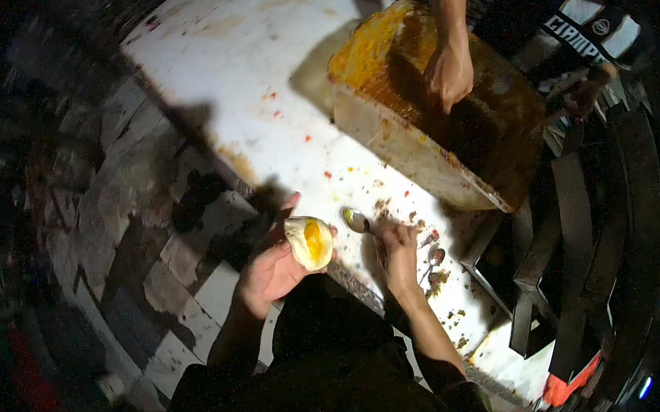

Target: The person prepares filled buns by hand by flattening dough, using a spoon to add yellow filling from a container, and pinching the dough closed. The person then places the shaped buns onto metal trays alongside others.

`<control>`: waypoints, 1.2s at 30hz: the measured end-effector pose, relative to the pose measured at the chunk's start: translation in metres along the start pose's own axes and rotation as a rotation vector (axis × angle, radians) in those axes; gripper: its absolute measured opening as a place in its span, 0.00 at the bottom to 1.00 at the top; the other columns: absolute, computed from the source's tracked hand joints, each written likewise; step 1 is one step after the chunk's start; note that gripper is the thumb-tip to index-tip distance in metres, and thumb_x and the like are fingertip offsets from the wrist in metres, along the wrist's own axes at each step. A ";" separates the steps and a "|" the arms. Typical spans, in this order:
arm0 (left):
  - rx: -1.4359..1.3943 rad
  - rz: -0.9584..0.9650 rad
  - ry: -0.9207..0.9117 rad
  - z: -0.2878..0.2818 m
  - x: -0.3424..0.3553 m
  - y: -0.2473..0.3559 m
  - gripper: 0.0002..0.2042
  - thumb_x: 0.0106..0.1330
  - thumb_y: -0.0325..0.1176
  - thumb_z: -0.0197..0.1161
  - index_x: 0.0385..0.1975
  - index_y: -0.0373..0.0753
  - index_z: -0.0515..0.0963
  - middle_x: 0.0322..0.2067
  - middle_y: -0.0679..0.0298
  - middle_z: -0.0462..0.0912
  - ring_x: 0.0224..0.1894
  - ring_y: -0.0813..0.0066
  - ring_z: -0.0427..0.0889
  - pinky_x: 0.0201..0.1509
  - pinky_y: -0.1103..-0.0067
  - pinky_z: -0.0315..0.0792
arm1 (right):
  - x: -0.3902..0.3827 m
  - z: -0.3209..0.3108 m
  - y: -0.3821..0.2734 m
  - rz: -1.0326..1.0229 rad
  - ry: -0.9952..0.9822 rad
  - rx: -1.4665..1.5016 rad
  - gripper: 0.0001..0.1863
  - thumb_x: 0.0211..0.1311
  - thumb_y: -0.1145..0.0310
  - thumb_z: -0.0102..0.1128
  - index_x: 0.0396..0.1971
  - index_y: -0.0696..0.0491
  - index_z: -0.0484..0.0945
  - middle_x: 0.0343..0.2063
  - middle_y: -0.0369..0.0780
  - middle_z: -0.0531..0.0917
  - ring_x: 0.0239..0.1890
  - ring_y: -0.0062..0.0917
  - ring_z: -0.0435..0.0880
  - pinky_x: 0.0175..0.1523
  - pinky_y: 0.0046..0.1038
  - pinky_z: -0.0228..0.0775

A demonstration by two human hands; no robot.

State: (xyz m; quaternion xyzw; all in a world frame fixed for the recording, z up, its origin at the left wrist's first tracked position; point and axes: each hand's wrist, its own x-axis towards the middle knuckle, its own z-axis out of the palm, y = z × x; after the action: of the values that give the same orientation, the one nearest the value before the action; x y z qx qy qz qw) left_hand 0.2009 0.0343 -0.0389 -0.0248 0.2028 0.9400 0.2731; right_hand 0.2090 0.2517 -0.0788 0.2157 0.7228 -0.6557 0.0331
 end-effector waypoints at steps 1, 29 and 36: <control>-0.148 0.019 -0.062 -0.001 -0.007 -0.023 0.34 0.60 0.30 0.51 0.66 0.50 0.45 0.55 0.50 0.65 0.54 0.55 0.70 0.56 0.62 0.66 | -0.003 -0.003 0.002 -0.277 -0.071 -0.347 0.09 0.56 0.75 0.52 0.36 0.59 0.79 0.33 0.42 0.76 0.45 0.32 0.69 0.52 0.30 0.62; 0.220 0.523 0.067 0.016 -0.284 -0.156 0.16 0.66 0.28 0.51 0.52 0.33 0.63 0.51 0.59 0.69 0.50 0.73 0.71 0.51 0.75 0.69 | -0.305 0.004 -0.020 -0.931 -0.504 -0.566 0.07 0.48 0.70 0.64 0.27 0.54 0.78 0.27 0.40 0.71 0.33 0.32 0.67 0.39 0.30 0.59; -0.285 0.001 0.120 0.033 -0.309 -0.170 0.20 0.71 0.41 0.33 0.50 0.35 0.67 0.47 0.53 0.74 0.55 0.60 0.70 0.51 0.68 0.72 | -0.390 0.005 0.045 -0.939 0.015 -0.389 0.22 0.42 0.69 0.71 0.38 0.58 0.73 0.34 0.42 0.74 0.36 0.32 0.72 0.40 0.29 0.64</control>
State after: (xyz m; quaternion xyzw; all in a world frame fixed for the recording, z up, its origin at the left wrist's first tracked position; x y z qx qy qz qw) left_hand 0.5548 0.0221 -0.0222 -0.1194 0.0830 0.9563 0.2537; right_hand 0.5766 0.1441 0.0079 -0.1380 0.8508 -0.4515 -0.2306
